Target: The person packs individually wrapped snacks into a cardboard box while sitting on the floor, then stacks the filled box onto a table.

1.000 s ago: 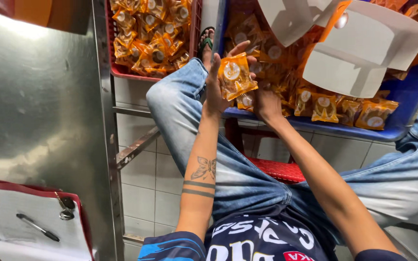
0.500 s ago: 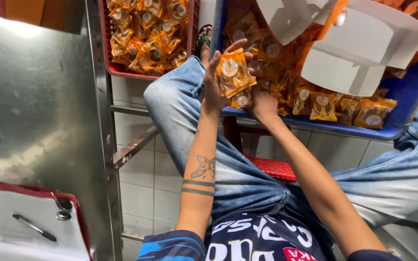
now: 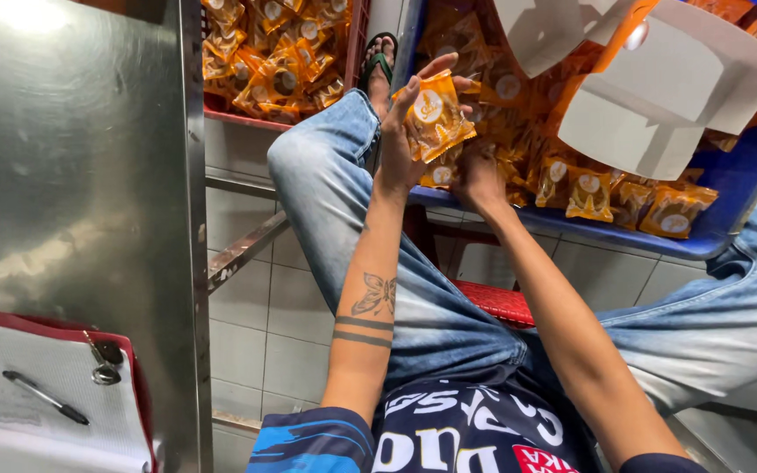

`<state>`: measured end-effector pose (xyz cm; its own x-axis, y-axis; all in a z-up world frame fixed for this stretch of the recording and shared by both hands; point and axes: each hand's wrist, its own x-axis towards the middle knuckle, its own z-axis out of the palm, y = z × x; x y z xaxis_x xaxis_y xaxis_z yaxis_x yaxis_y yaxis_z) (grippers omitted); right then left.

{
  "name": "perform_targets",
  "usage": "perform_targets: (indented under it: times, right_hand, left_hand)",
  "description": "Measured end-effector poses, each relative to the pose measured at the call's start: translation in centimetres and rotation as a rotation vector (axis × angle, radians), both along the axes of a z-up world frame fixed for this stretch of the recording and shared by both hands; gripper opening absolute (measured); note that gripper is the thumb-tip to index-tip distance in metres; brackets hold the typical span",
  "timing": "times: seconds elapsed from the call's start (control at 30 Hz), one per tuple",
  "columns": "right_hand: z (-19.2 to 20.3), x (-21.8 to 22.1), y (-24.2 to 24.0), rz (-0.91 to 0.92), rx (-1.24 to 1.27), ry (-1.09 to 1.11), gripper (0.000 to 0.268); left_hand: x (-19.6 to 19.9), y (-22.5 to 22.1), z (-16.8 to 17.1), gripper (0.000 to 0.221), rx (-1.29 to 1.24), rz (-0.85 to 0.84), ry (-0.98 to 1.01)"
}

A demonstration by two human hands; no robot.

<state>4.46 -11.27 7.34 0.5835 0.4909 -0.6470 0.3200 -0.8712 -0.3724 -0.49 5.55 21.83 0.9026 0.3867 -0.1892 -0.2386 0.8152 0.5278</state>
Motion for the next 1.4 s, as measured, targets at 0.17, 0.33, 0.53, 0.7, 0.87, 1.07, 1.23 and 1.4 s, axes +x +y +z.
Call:
perform_targets:
  times: [0.17,0.33,0.53,0.7,0.87,1.07,1.23,1.4]
  right_hand:
    - [11.6,1.9,-1.7,-0.067,0.447,0.017,0.016]
    - [24.3,5.0,-6.1,0.355,0.595,-0.003,0.030]
    - [29.4,8.1,-8.7,0.399,0.561,-0.035,0.015]
    - [28.1,9.1,-8.7,0.164,0.669,-0.077,0.020]
    - [20.0,6.9,-9.4,0.111,0.852,-0.383,0.017]
    - [20.7,6.6,-12.2,-0.535,1.004,-0.291,0.063]
    - [13.3,4.3,-15.5,-0.885,0.851,0.334,0.041]
    - [11.2,11.3,-16.4,-0.865,0.831,-0.063,0.043]
  left_hand:
    - [0.3,0.1,-2.0,0.042,0.254,0.075,0.266]
    - [1.7,-1.4,0.1,0.067,0.995,-0.431,0.483]
    - [1.9,-6.2,0.5,0.050,0.670,-0.839,-0.026]
    - [0.7,-11.3,-2.4,0.069,-0.161,-0.794,0.010]
    - [0.7,-16.7,-7.5,0.076,-0.312,-0.667,-0.143]
    - [4.1,-15.4,0.2,0.049,-0.405,-0.368,0.256]
    - [6.7,-17.0,-1.8,0.045,1.160,-0.303,0.135]
    - [10.5,-16.5,-4.5,0.068,1.121,-0.162,0.628]
